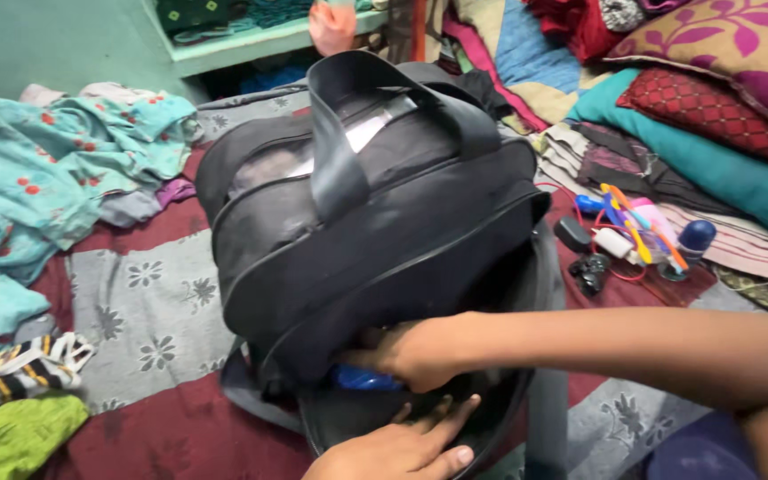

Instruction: The person opens a black backpack on a bed and removes items one by one, including a blue tube, a pink bottle, a black case, a white bottle, a red cable, a toothbrush, a blue container, a red box, a clear plastic container, and several folded clothes. The items are placed on the bed beside the bag.

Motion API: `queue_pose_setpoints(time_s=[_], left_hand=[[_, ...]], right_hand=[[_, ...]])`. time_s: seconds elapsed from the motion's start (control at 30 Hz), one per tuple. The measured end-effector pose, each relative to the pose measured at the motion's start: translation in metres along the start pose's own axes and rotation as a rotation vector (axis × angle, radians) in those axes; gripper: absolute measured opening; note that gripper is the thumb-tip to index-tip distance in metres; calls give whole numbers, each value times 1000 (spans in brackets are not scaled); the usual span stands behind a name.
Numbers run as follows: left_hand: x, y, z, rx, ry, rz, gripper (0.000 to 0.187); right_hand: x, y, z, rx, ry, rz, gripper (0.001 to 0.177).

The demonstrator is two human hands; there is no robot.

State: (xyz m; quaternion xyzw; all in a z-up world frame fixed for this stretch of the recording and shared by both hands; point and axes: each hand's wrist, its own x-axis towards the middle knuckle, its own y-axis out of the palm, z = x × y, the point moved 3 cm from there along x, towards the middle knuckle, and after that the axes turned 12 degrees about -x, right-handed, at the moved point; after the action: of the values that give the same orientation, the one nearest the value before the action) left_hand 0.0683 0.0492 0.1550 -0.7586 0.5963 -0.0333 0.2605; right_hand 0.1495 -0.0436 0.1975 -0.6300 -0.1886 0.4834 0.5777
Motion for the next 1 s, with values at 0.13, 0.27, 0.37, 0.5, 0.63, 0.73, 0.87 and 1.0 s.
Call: queue_pose_setpoints(time_s=[0.13,0.27,0.37,0.5,0.63,0.73,0.87,1.0], left_hand=[[-2,-4,-2,-58,53,-44,77],[-7,-21,-12,-76,77,-33,73],[-14,-35,-10,32,-108,27,70],[-7,-48,-9,75,-69,93,69],[5,-50,4,16,-165,169,76],[15,-57,6,132,-240,127,76],[18,-88,-23,203,92,-146,65],[38,-125,-43,136,-153,-216,65]], right_hand=[[32,17,12,-264,8,-75,78],[37,19,4,-202,-17,-85,78],[24,10,0,-194,20,-71,71],[-34,-25,-5,-214,135,-130,58],[-142,-88,-38,16,35,-673,74],[-231,-99,-86,266,303,-874,62],[-316,-61,-172,630,654,-1009,55],[-348,16,-254,629,842,-955,51]])
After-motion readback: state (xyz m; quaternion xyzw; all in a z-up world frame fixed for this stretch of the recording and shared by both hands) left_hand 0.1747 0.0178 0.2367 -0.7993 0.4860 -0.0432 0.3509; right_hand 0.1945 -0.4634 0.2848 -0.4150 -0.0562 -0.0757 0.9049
